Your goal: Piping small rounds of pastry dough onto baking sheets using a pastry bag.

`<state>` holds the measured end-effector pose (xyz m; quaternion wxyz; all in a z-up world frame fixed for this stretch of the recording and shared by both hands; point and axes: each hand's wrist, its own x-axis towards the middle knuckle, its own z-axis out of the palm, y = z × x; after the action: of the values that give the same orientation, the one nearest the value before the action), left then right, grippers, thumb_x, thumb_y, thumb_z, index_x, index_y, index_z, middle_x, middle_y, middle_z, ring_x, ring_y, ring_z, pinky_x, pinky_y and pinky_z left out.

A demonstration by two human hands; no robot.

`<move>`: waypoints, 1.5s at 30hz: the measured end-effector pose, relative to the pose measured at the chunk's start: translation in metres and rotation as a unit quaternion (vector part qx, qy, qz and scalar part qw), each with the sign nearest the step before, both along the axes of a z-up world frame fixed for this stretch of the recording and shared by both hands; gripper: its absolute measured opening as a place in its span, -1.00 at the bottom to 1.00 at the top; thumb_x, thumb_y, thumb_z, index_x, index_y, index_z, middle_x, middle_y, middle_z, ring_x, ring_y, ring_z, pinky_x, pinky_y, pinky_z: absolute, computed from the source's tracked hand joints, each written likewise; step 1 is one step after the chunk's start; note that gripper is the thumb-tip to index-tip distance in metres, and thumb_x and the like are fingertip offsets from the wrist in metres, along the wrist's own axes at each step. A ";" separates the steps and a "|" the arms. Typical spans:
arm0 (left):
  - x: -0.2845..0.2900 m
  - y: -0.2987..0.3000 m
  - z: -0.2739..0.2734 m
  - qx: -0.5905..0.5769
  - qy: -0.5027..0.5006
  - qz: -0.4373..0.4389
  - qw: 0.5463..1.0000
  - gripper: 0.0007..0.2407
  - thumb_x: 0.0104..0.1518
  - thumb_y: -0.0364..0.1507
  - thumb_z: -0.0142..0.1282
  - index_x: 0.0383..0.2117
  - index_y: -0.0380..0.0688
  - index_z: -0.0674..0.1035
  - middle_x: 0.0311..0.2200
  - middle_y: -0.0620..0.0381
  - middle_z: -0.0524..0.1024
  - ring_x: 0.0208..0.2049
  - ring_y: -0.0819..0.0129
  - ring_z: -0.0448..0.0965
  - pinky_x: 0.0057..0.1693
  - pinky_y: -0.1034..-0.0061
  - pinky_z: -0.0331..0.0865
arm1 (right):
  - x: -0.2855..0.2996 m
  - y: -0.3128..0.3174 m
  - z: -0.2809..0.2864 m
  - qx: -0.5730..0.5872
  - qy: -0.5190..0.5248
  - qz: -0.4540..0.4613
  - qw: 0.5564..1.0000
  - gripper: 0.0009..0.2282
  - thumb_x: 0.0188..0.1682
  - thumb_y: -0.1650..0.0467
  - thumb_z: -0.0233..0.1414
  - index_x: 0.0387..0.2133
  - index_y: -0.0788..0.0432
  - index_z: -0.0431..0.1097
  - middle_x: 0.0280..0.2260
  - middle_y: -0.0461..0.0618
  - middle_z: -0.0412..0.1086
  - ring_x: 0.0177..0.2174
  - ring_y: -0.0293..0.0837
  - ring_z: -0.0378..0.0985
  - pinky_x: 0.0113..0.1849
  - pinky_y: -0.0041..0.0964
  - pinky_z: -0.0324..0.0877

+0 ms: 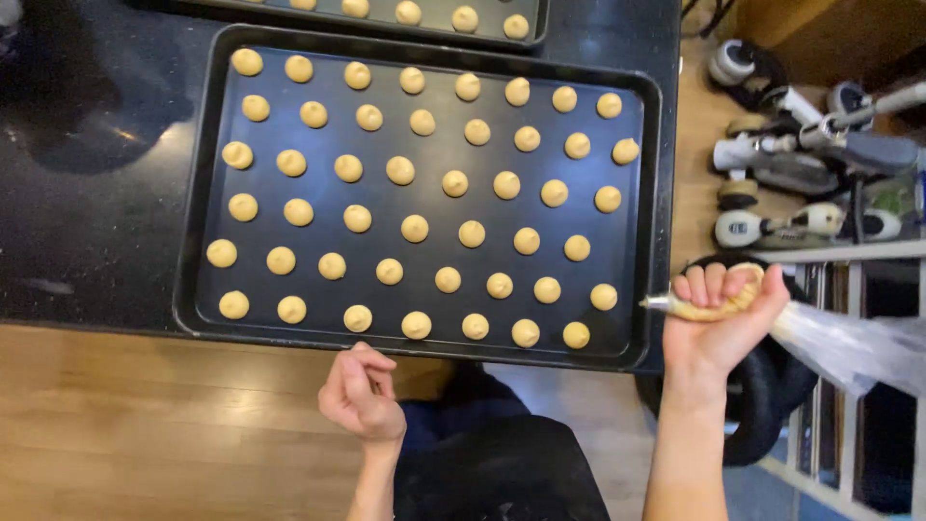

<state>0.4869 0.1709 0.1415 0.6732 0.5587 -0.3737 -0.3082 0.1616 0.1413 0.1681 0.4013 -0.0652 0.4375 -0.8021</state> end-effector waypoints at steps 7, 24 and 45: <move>0.025 -0.013 -0.025 -0.048 -0.089 -0.107 0.989 -0.56 0.30 -0.40 -0.27 -0.78 -0.28 0.46 -0.89 0.14 0.13 -0.79 0.46 0.08 -0.48 0.62 -0.08 | 0.038 -0.004 -0.018 0.084 0.054 -0.085 0.991 -0.61 0.06 0.17 -0.07 -0.76 -0.01 0.14 -0.72 -0.20 -0.02 -0.64 -0.26 0.03 -0.39 -0.30 0.10; 0.105 -0.010 -0.053 -0.186 -0.118 -0.349 0.911 -0.51 0.34 -0.34 -0.31 -0.88 -0.12 0.28 -0.85 0.16 0.14 -0.81 0.36 0.03 -0.51 0.49 -0.09 | 0.168 -0.019 -0.023 0.020 0.053 -0.171 0.984 -0.55 0.00 0.10 -0.07 -0.83 0.00 0.09 -0.81 -0.22 -0.13 -0.74 -0.33 -0.09 -0.59 -0.41 -0.10; 0.142 -0.073 -0.090 -0.231 -0.161 -0.129 0.951 -0.38 0.40 -0.16 -0.39 -0.93 -0.19 0.25 -0.92 0.14 0.00 -0.86 0.40 -0.05 -0.53 0.51 -0.18 | 0.244 -0.089 -0.089 0.044 0.230 0.080 0.969 -0.54 0.08 0.22 -0.18 -0.84 0.07 -0.01 -0.80 -0.14 -0.15 -0.74 -0.26 -0.07 -0.64 -0.39 -0.05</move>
<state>0.6290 0.0983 0.0513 0.6694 0.3766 -0.6071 -0.2038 0.4052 0.0524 0.0792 0.3550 -0.2654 0.5460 -0.7109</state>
